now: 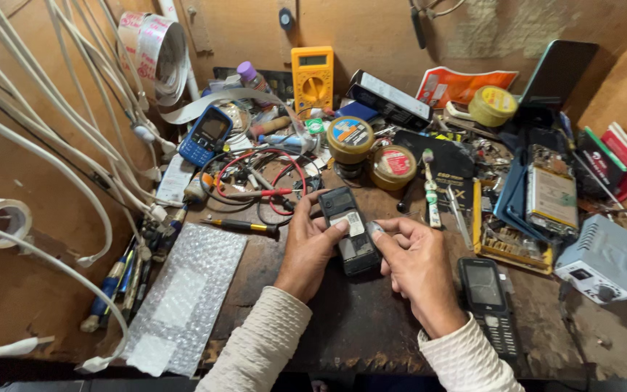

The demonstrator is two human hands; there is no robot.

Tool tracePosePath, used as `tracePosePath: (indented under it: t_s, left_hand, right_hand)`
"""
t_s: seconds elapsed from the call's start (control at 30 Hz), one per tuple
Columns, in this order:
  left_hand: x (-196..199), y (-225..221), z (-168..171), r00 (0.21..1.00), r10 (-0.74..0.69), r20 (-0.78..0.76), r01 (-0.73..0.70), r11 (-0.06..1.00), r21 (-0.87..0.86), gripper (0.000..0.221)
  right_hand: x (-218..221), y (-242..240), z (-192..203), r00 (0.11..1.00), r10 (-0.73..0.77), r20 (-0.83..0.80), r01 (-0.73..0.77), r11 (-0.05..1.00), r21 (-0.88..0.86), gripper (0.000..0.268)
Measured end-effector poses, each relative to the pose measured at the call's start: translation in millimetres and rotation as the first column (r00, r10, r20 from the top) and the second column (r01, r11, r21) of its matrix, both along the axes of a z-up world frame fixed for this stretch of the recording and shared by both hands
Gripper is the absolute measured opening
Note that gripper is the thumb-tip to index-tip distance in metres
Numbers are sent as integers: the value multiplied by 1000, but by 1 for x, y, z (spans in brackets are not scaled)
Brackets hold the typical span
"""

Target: The person disassembles two feature phones by removing their back covers, batteries, and SIM cards using their hands and a small pry tool, then uses a screwdriver to remove internal screws and detach the front housings and internal components.

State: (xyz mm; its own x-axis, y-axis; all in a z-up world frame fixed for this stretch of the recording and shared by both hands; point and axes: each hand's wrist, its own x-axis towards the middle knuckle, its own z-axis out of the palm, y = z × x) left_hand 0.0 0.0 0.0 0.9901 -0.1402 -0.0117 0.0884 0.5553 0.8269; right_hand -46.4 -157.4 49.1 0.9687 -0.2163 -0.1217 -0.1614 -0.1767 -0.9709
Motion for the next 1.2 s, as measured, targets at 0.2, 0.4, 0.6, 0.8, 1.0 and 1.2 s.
tracePosePath:
  t_s: [0.2,0.4,0.6,0.8,1.0,1.2]
  left_hand:
    - [2,0,0,1000,1,28,-3,998,69,59]
    - [7,-1,6,998,-30,-59,37,991,129,60]
    - [18,-6,-9,987,-121,-108,135,982,130,49]
    - [14,-5,-16,980,-200,-13,199,963,184,47]
    - [2,-6,-6,984,-179,-10,179,971,159,54]
    - [-2,-7,-4,978,-189,87,182,980,87,77]
  right_hand:
    - [1,-12,-2,990,30,-137,12,955,297,23]
    - [0,-17,-2,987,33,-154,17,950,312,25]
    - [-16,-6,-3,999,-30,36,25,991,130,30]
    - [-25,-11,-8,993,-60,100,54,997,61,31]
    - [-30,-20,-15,983,-114,142,114,993,12,28]
    - [-37,-20,-11,963,-51,266,119,961,-248,27]
